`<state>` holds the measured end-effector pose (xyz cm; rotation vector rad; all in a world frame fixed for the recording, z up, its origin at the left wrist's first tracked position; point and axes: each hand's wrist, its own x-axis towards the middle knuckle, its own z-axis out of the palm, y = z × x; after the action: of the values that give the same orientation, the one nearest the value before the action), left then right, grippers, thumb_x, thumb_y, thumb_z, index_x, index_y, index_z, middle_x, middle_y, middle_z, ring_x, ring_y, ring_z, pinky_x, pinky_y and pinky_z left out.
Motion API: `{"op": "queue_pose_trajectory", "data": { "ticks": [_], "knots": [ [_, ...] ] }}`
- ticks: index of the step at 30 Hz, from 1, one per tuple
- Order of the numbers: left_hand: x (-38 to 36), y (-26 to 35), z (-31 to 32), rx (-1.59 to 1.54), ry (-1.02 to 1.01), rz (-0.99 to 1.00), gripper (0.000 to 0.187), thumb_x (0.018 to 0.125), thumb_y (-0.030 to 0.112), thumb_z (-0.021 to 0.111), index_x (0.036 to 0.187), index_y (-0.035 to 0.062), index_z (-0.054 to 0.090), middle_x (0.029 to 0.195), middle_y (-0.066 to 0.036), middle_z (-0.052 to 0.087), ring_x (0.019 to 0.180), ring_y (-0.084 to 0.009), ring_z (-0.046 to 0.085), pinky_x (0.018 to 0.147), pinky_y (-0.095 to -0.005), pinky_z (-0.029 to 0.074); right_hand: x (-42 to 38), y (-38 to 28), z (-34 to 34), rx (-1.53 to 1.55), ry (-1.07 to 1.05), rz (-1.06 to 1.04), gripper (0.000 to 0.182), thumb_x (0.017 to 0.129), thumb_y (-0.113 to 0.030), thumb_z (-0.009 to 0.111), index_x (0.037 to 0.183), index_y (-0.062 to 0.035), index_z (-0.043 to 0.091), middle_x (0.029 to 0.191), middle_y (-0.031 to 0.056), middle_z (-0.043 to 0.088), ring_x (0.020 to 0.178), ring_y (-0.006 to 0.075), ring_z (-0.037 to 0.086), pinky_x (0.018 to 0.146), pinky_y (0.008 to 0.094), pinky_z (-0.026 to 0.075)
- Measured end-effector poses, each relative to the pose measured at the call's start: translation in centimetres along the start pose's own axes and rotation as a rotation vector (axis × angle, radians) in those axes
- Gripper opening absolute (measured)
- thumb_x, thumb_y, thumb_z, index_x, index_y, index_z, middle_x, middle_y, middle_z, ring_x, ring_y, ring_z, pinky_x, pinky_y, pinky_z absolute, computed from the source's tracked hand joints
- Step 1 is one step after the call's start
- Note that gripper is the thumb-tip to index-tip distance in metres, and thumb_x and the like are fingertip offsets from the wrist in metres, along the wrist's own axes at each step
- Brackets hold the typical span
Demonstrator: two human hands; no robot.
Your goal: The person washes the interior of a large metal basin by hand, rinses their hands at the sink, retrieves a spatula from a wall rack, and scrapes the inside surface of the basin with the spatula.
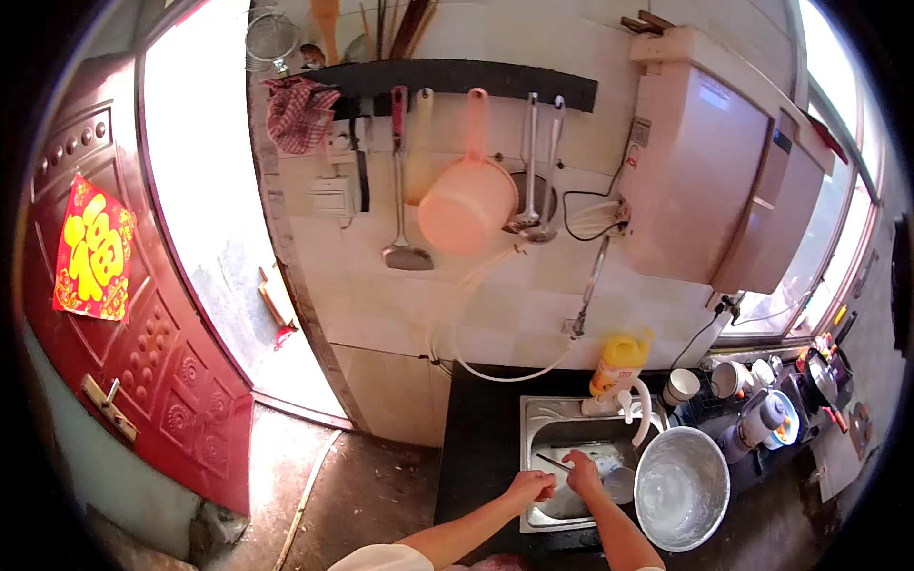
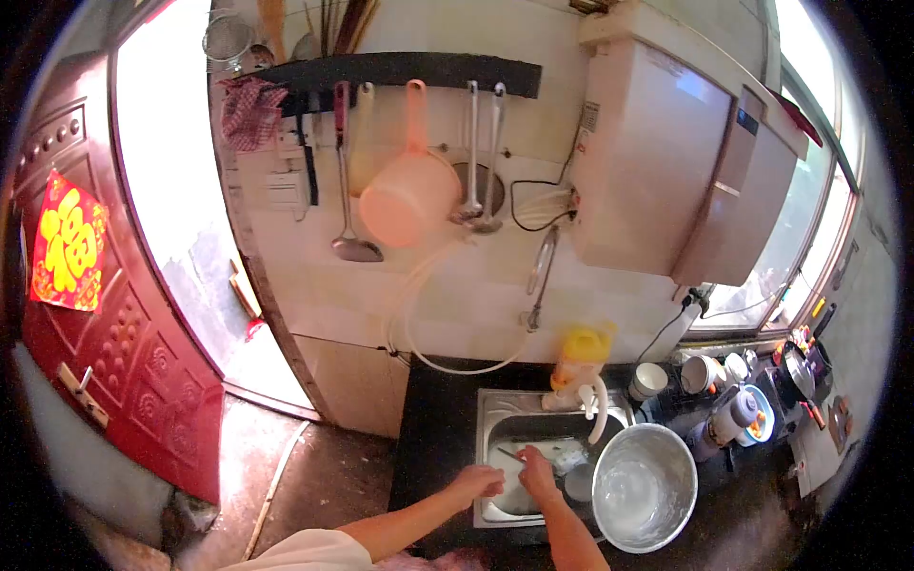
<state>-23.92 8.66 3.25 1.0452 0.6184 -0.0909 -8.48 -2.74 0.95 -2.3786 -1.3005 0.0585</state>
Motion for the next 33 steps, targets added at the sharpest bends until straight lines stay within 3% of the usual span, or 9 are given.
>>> {"op": "queue_pose_trajectory", "data": {
  "ticks": [2, 5, 9, 11, 15, 20, 23, 29, 33],
  "knots": [
    [-0.8, -0.4, 0.0, -0.076, 0.056, 0.185, 0.028, 0.087, 0.019, 0.059, 0.111, 0.0043, 0.058, 0.084, -0.002, 0.062, 0.069, -0.0125, 0.059, 0.064, -0.0266, 0.05, -1.4, -2.6, -1.2, -0.293, -0.032, 0.029, 0.036, 0.07, -0.009, 0.065, 0.105, -0.0144, 0.065, 0.106, 0.0196, 0.063, 0.098, 0.04, 0.06, 0.085, 0.0451, 0.049],
    [-1.8, 0.7, -0.5, -0.01, 0.113, 0.27, 0.03, 0.086, 0.01, 0.054, 0.115, 0.0045, 0.058, 0.075, -0.004, 0.065, 0.061, -0.0144, 0.061, 0.059, -0.0268, 0.051, 1.3, -1.3, -0.6, -0.196, -0.63, 0.193, 0.04, 0.066, -0.009, 0.068, 0.105, -0.0145, 0.062, 0.131, 0.0225, 0.044, 0.105, 0.0404, 0.056, 0.086, 0.0462, 0.047],
    [-3.4, 1.1, -1.9, 0.15, 0.16, 0.245, 0.024, 0.088, 0.02, 0.056, 0.103, 0.0019, 0.063, 0.076, -0.009, 0.068, 0.056, -0.0149, 0.061, 0.053, -0.0268, 0.049, 0.6, -0.8, 0.5, 0.133, -0.101, -0.192, 0.025, 0.075, -0.016, 0.059, 0.1, -0.0137, 0.065, 0.102, 0.0203, 0.062, 0.095, 0.0397, 0.06, 0.085, 0.0464, 0.048],
    [-4.3, 0.9, -3.0, 0.327, 0.265, 0.299, 0.026, 0.089, 0.024, 0.057, 0.095, 0.0007, 0.065, 0.071, -0.009, 0.067, 0.056, -0.0138, 0.061, 0.052, -0.0257, 0.048, 0.6, -3.5, -1.2, -0.09, -0.008, -0.349, 0.02, 0.076, -0.015, 0.057, 0.093, -0.0121, 0.065, 0.091, 0.0185, 0.065, 0.091, 0.0379, 0.061, 0.084, 0.0462, 0.048],
    [-8.0, 1.0, -4.8, 0.28, 0.378, 0.339, 0.028, 0.09, 0.027, 0.057, 0.083, 0.0004, 0.065, 0.067, -0.008, 0.066, 0.056, -0.0127, 0.061, 0.052, -0.0256, 0.048, 3.0, -7.5, -1.2, 0.035, -0.354, -0.337, 0.024, 0.078, -0.012, 0.051, 0.097, -0.0093, 0.064, 0.096, 0.0176, 0.065, 0.095, 0.0357, 0.061, 0.084, 0.0451, 0.048],
    [-11.3, 2.0, -6.2, 0.256, 0.488, 0.354, 0.023, 0.083, 0.022, 0.066, 0.083, -0.0002, 0.064, 0.069, -0.007, 0.067, 0.062, -0.012, 0.064, 0.057, -0.0241, 0.049, 2.3, -13.8, -1.3, 0.229, -0.321, -0.419, 0.021, 0.082, -0.016, 0.057, 0.1, -0.0064, 0.062, 0.093, 0.0169, 0.065, 0.09, 0.0345, 0.062, 0.078, 0.043, 0.05],
    [-11.5, 3.3, -7.6, 0.246, 0.469, 0.389, 0.02, 0.082, 0.021, 0.066, 0.084, 0.0001, 0.065, 0.07, -0.007, 0.067, 0.062, -0.0122, 0.063, 0.056, -0.0244, 0.049, 3.2, -18.1, -4.5, -0.138, -0.534, -0.4, 0.02, 0.081, -0.015, 0.058, 0.099, -0.0063, 0.061, 0.095, 0.0163, 0.064, 0.092, 0.0341, 0.061, 0.079, 0.042, 0.049],
    [-10.8, 4.0, -13.1, 0.116, 0.398, 0.372, 0.02, 0.084, 0.018, 0.062, 0.09, -0.0008, 0.063, 0.071, -0.009, 0.066, 0.061, -0.014, 0.062, 0.054, -0.0254, 0.048, 7.2, -20.7, -2.9, 0.139, -0.263, -0.658, 0.017, 0.082, -0.009, 0.052, 0.095, -0.0072, 0.062, 0.09, 0.0142, 0.064, 0.088, 0.0347, 0.061, 0.077, 0.0421, 0.049],
    [-14.6, 5.7, -18.4, 0.023, 0.454, 0.345, 0.018, 0.088, 0.016, 0.058, 0.095, 0.0001, 0.063, 0.075, -0.009, 0.066, 0.062, -0.0144, 0.062, 0.056, -0.0256, 0.049, 10.3, -27.4, -3.5, -0.03, -0.452, -0.743, 0.019, 0.083, -0.01, 0.05, 0.098, -0.0077, 0.061, 0.09, 0.0151, 0.063, 0.088, 0.0346, 0.061, 0.075, 0.0428, 0.049]
  ]
}}
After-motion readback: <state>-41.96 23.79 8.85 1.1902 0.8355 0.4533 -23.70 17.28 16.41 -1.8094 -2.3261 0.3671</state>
